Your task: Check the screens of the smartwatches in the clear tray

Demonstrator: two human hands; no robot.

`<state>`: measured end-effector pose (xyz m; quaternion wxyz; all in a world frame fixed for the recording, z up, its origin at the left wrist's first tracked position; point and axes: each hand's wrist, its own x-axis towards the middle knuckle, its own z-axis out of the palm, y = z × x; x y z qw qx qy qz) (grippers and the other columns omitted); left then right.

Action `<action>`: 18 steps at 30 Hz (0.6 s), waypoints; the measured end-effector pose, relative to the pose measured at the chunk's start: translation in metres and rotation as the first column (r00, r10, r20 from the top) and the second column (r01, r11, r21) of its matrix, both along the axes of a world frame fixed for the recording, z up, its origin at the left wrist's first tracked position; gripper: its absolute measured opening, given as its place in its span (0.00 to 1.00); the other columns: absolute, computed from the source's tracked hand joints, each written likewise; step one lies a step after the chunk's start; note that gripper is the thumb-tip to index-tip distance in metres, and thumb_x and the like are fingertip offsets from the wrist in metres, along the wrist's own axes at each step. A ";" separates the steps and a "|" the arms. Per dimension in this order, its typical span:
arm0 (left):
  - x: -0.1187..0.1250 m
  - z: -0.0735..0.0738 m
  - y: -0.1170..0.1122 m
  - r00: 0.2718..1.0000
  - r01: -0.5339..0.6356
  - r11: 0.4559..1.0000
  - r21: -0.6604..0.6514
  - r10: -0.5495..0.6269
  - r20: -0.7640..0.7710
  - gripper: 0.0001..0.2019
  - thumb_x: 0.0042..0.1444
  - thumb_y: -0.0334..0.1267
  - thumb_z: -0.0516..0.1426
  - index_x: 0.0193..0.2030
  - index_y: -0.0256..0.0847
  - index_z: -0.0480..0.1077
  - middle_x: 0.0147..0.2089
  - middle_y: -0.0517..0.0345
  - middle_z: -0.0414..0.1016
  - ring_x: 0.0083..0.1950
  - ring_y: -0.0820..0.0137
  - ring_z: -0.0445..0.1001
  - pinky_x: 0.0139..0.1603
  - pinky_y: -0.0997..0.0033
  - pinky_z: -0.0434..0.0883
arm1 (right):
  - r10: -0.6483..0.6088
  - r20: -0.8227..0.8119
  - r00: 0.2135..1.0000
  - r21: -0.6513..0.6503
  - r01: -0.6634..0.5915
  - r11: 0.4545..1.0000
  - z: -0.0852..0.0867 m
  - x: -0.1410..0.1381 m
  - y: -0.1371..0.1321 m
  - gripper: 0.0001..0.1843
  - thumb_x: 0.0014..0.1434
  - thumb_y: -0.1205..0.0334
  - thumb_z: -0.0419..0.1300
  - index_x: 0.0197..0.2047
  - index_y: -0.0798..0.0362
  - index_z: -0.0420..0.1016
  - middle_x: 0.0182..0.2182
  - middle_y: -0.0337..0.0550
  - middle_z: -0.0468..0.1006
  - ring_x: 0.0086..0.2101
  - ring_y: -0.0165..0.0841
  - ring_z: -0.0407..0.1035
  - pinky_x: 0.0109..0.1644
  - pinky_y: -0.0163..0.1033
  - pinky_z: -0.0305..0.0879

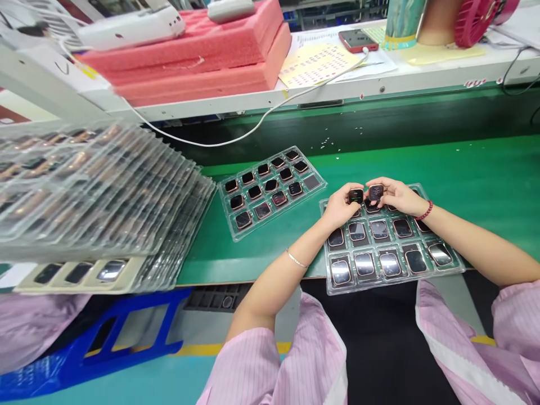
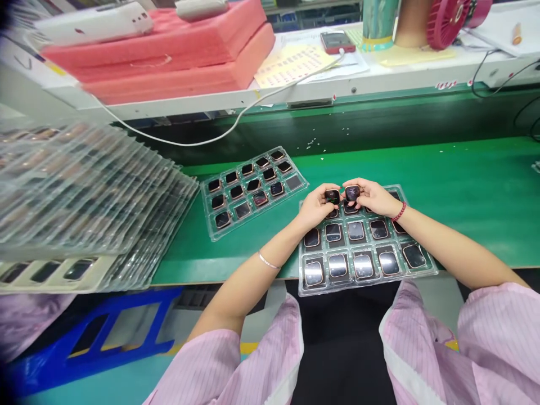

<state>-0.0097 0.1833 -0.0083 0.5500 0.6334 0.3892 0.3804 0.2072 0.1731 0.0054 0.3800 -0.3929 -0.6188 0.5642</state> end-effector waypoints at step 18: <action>0.006 -0.007 0.007 0.999 0.031 0.999 0.009 -0.031 -0.015 0.21 0.50 0.25 0.57 0.53 0.38 0.71 0.43 0.55 0.79 0.34 0.74 0.75 0.43 0.71 0.75 | -0.071 -0.057 0.996 -0.108 0.065 0.992 -0.004 -0.001 0.001 0.27 0.44 0.75 0.64 0.51 0.56 0.76 0.38 0.45 0.86 0.30 0.31 0.80 0.34 0.33 0.78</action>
